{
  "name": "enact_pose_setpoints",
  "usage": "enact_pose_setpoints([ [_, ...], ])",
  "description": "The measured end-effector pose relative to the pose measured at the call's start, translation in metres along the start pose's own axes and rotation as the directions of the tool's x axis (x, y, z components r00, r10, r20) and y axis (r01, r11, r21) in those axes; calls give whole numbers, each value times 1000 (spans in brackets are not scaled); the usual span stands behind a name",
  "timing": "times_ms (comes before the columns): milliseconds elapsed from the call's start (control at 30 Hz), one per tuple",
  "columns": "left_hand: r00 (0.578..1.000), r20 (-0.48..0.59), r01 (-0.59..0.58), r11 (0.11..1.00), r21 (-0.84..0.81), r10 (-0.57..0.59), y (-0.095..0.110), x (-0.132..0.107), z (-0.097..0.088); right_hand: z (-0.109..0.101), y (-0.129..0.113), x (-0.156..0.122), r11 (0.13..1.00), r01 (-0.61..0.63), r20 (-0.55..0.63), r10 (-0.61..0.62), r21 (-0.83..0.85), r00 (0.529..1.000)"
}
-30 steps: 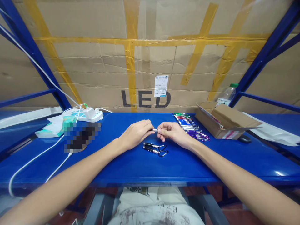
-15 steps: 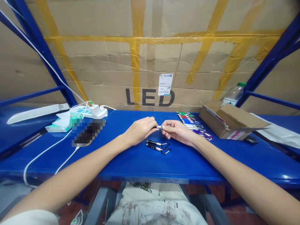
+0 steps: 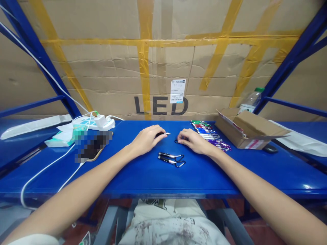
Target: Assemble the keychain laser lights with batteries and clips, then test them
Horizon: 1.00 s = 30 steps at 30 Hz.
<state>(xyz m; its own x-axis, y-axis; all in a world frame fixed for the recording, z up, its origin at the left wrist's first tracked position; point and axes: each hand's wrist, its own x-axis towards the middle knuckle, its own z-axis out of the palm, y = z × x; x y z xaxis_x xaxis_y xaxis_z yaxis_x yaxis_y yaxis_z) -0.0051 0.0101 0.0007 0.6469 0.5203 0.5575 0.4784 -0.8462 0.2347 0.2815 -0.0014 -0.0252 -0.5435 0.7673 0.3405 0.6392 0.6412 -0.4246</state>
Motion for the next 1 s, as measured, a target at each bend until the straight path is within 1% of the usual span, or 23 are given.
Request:
enact_pose_setpoints([
  [133,1000,17,13,1000,-3,-13,-1,0,0,0,-3,-1,999,25,33,-26,24,999],
  [233,999,33,29,1000,-12,-28,-1,0,1,3,-7,-2,1000,16,30,-16,-14,999],
  [367,997,62,37,999,-3,-37,0,-1,3,9,-10,-1,998,-62,-50,62,2,997],
  [467,996,76,40,999,2,-40,-1,-2,4,12,-9,0,990,-113,-109,122,84,987],
  [533,996,81,39,999,2,-39,-1,-2,4,13,-8,0,982,-124,-150,145,145,978],
  [600,996,83,36,999,1,-36,-1,-2,4,14,-7,0,975,-127,-166,158,184,973],
  [833,994,98,48,999,7,-48,0,-2,4,15,-11,0,970,-113,-99,137,217,986],
  [1000,992,113,63,998,6,-63,2,-2,6,16,-13,1,945,-148,-57,172,292,983],
])
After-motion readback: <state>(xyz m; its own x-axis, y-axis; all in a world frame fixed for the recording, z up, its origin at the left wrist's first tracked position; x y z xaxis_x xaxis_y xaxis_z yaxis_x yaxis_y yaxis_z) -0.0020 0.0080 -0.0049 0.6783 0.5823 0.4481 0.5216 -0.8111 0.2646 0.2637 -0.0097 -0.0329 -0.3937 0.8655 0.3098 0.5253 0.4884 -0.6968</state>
